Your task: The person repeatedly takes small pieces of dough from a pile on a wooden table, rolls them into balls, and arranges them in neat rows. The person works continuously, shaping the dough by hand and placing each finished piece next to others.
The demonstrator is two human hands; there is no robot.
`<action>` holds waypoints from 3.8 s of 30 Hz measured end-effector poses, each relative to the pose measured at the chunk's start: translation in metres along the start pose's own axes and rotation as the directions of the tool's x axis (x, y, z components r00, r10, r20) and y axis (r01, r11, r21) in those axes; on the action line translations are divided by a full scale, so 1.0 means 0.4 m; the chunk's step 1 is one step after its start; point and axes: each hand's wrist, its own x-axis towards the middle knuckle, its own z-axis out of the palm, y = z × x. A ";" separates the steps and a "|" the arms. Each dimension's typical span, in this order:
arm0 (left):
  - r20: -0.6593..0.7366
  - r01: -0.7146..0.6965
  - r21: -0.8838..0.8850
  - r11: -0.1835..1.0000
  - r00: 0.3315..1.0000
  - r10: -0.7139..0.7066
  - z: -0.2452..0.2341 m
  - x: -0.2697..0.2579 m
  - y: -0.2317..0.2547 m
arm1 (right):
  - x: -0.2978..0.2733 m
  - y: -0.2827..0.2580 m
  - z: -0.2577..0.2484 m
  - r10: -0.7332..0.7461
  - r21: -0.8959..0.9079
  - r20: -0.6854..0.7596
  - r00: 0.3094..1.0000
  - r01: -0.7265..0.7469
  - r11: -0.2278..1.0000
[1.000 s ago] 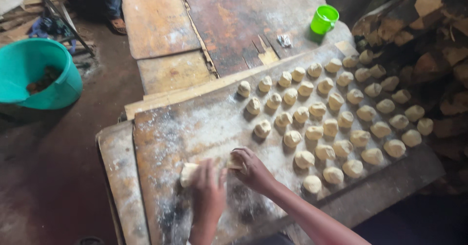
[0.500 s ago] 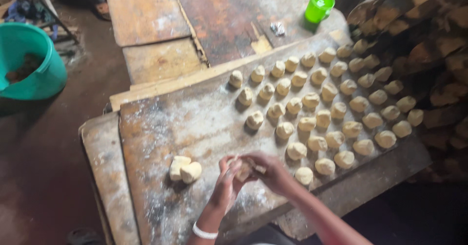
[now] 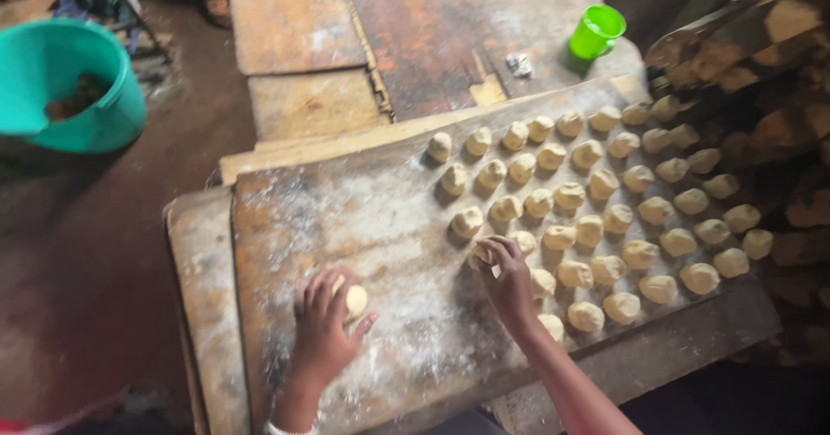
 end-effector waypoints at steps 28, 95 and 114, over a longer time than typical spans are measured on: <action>0.250 -0.013 0.190 0.982 0.967 -0.036 0.100 -0.088 0.073 | -0.108 -0.120 -0.193 0.088 -0.175 0.214 0.973 -0.051 0.983; -0.254 -0.040 0.108 0.993 0.965 0.066 -0.085 0.011 0.038 | -0.190 -0.183 -0.109 -0.204 -0.153 0.069 0.977 0.212 0.965; 0.306 0.064 -0.002 0.998 0.950 -0.061 0.152 0.246 0.137 | 0.145 -0.164 -0.098 0.078 0.014 0.798 0.598 -0.147 0.989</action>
